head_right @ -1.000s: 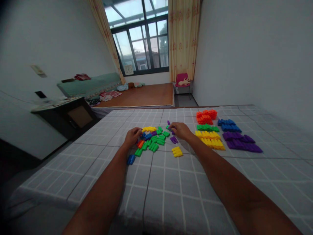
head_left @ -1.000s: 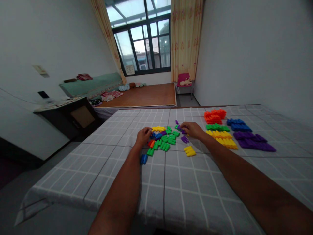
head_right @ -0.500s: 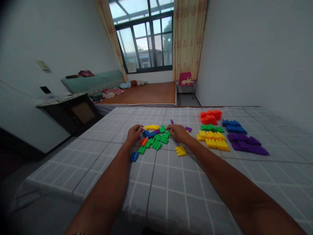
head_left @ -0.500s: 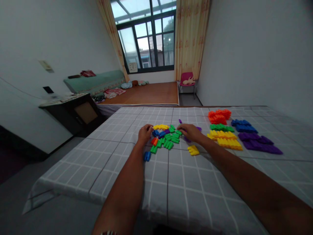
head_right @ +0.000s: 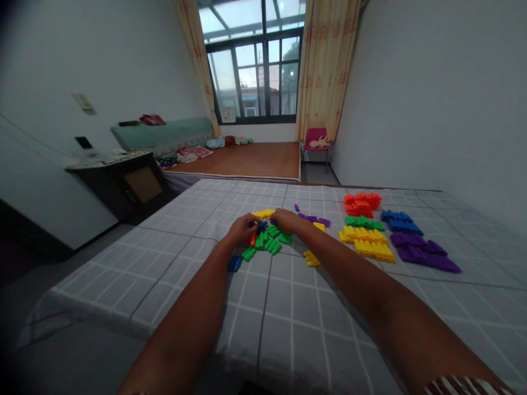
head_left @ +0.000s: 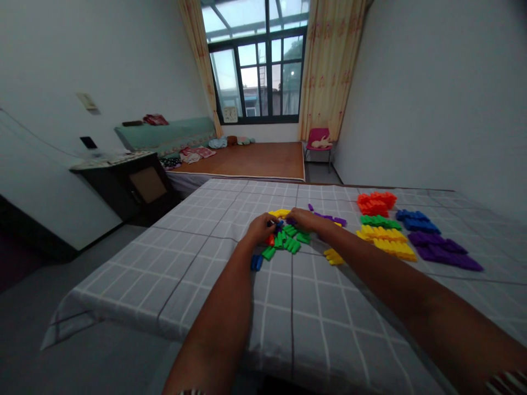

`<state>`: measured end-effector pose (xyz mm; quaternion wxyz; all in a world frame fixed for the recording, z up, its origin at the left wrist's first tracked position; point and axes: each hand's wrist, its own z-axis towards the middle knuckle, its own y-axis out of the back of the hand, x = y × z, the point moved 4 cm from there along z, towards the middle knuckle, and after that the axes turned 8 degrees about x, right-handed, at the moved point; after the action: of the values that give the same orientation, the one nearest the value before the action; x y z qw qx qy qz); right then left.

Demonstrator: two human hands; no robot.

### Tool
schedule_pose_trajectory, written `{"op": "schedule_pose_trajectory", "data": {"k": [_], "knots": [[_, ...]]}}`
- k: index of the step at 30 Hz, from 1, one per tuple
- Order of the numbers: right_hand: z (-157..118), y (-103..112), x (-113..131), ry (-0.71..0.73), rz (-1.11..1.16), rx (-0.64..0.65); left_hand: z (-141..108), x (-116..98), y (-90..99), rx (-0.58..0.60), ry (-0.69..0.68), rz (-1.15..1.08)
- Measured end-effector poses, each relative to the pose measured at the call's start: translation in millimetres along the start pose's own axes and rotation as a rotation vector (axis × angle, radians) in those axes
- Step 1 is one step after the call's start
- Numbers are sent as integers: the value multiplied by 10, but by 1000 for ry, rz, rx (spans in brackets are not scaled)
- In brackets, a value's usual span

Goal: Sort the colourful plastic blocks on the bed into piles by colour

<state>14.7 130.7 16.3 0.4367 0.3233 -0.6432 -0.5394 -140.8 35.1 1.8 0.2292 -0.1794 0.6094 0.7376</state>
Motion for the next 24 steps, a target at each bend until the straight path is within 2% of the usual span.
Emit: {"op": "schedule_pose_trajectory", "data": {"k": [4,7,11,14,18,24], "knots": [[-135,63,-10,-106,-92,23,-19,-41,-3,-2,6,52],[-234,148,42,-112,-116,-28,-36,-68,-3,1,7,80],[-428,321,40,-79,38,-194,-40,-42,-1,-1,-10,72],[-688,435,-106,-109,183,-251,-28,8,-12,-9,-20,84],[-1211,566,-524,-175,282,-321,-21,39,-26,-14,-27,100],[-2224,724,-1522,-398,275,-515,-19,71,-33,-25,-29,134]]}}
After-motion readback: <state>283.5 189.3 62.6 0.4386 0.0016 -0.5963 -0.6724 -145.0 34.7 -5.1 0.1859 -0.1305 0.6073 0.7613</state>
